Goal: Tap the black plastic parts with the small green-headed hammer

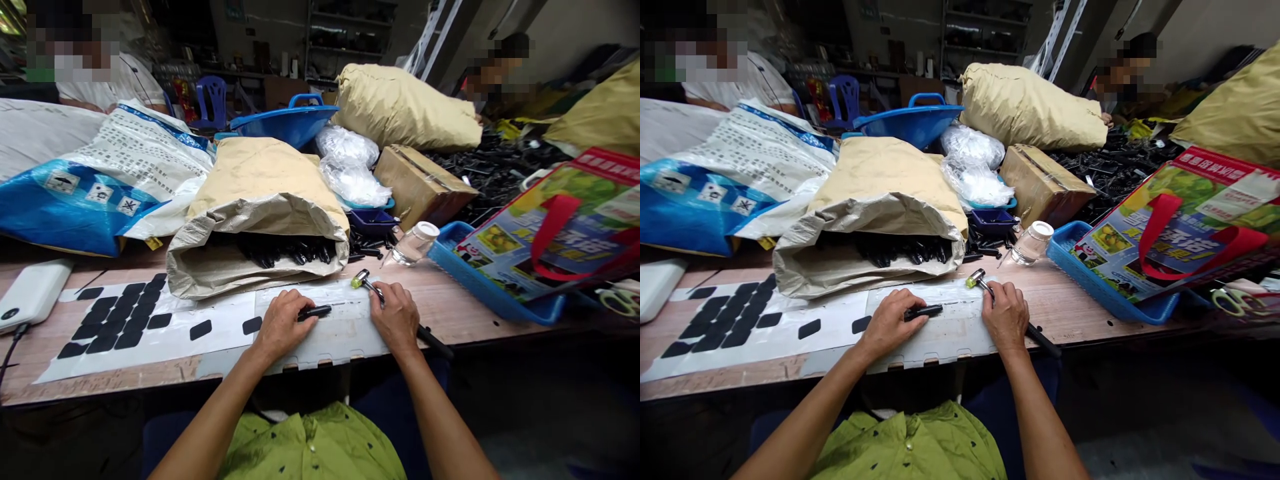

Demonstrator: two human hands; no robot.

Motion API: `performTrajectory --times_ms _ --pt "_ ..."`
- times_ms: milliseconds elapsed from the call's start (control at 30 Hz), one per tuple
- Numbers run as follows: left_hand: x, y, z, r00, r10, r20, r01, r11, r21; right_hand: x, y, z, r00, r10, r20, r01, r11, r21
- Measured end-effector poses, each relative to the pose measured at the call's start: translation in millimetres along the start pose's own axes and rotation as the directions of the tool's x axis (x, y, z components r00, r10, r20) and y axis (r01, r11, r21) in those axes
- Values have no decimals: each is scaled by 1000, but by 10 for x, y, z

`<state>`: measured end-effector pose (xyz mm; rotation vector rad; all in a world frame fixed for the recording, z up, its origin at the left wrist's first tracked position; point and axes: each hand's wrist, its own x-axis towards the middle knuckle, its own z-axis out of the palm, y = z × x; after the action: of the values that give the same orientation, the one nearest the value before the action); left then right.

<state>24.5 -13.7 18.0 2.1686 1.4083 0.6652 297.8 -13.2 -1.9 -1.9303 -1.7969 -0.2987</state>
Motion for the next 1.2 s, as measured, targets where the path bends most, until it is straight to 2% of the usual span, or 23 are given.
performTrajectory --times_ms 233,500,600,700,800,900,1033,1200 --pt "4 -66 80 999 -4 -36 2 999 -49 0 4 -3 1000 5 11 -5 1000 -7" --pt "-2 -87 74 999 18 -39 -21 998 -63 16 20 -2 999 8 45 -8 1000 -2" --pt "0 -87 66 999 32 -38 -35 997 -75 46 60 -48 996 -1 85 -3 998 55" --pt "-1 -77 58 998 36 -42 -38 998 -59 37 47 -174 997 -6 71 -6 985 170" --pt "-2 -66 55 998 35 -43 -36 999 -38 -47 -71 -335 998 -20 63 -4 932 362" --pt "1 -68 57 999 34 -34 -35 999 -39 -180 -260 -456 988 -89 126 9 849 528" --pt "3 -79 62 999 32 -37 -34 999 -41 -325 -488 -530 970 -150 192 12 815 579" --pt "3 -70 62 999 23 -39 -25 999 -46 -385 -588 -532 972 -185 143 71 815 575"
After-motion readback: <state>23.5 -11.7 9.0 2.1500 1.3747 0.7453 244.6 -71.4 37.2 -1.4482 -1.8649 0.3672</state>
